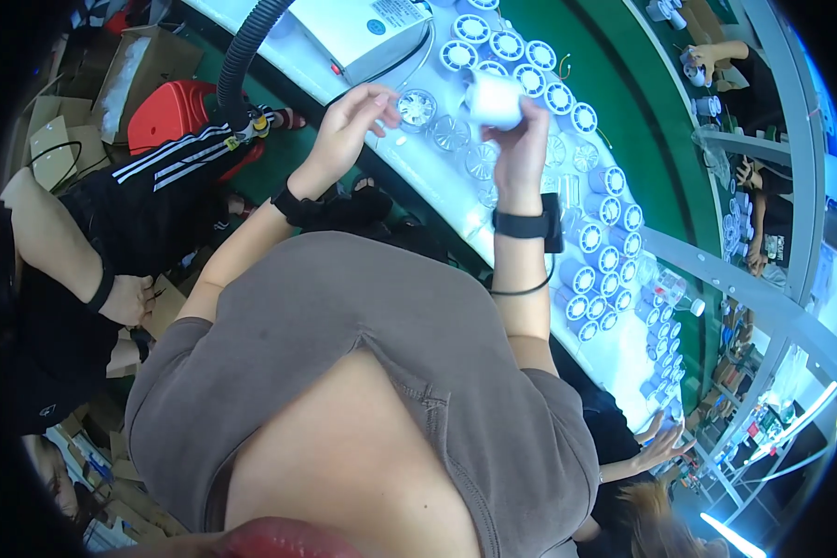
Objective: The person fits plastic covers onto fans and places the assembled units into a cardboard box. They then retrieve plastic bags from a box, place the assemblies into the bags, and return the bagged items to the box.
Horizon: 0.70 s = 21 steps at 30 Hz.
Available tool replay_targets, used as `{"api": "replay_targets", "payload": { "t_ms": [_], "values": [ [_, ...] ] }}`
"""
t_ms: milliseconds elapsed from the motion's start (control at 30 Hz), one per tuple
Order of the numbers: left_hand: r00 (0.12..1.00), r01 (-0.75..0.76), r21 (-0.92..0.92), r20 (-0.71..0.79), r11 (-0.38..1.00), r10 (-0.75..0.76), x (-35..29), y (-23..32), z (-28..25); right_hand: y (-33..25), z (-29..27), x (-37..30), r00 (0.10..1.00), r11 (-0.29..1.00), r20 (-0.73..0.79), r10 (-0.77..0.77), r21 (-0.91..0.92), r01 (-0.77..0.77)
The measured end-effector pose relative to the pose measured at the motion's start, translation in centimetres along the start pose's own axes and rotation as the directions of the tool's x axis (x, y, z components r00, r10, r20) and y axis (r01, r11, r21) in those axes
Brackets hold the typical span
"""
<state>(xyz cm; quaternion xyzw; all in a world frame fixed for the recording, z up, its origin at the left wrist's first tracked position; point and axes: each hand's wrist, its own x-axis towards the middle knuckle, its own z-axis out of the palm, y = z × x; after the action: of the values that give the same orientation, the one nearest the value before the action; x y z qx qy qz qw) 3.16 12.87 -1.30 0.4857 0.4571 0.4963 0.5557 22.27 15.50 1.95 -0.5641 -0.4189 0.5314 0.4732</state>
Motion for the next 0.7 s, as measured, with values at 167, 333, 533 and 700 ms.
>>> {"api": "replay_targets", "payload": {
  "t_ms": [167,333,533,700],
  "values": [
    [0.995,0.051,-0.297,0.098,0.954,-0.022,-0.5,1.7,1.7,0.4,3.2,-3.9,0.842,0.574,0.453,0.293,0.621,-0.534],
    [0.791,0.425,-0.699,0.596,0.575,0.141,-1.4,-4.7,-1.8,2.9,6.1,-5.6,0.611,0.431,0.718,0.335,0.459,-0.777],
    [0.900,0.357,-0.899,0.404,0.252,0.165,-6.7,-4.3,-3.9,5.8,9.7,-5.9,0.822,0.976,0.531,0.207,-0.061,-0.207],
    [0.823,0.177,-0.951,0.001,0.254,-0.568,-10.3,-0.7,-5.2,8.5,12.5,-5.9,0.754,0.703,0.568,-0.330,-0.385,0.598]
  ]
}}
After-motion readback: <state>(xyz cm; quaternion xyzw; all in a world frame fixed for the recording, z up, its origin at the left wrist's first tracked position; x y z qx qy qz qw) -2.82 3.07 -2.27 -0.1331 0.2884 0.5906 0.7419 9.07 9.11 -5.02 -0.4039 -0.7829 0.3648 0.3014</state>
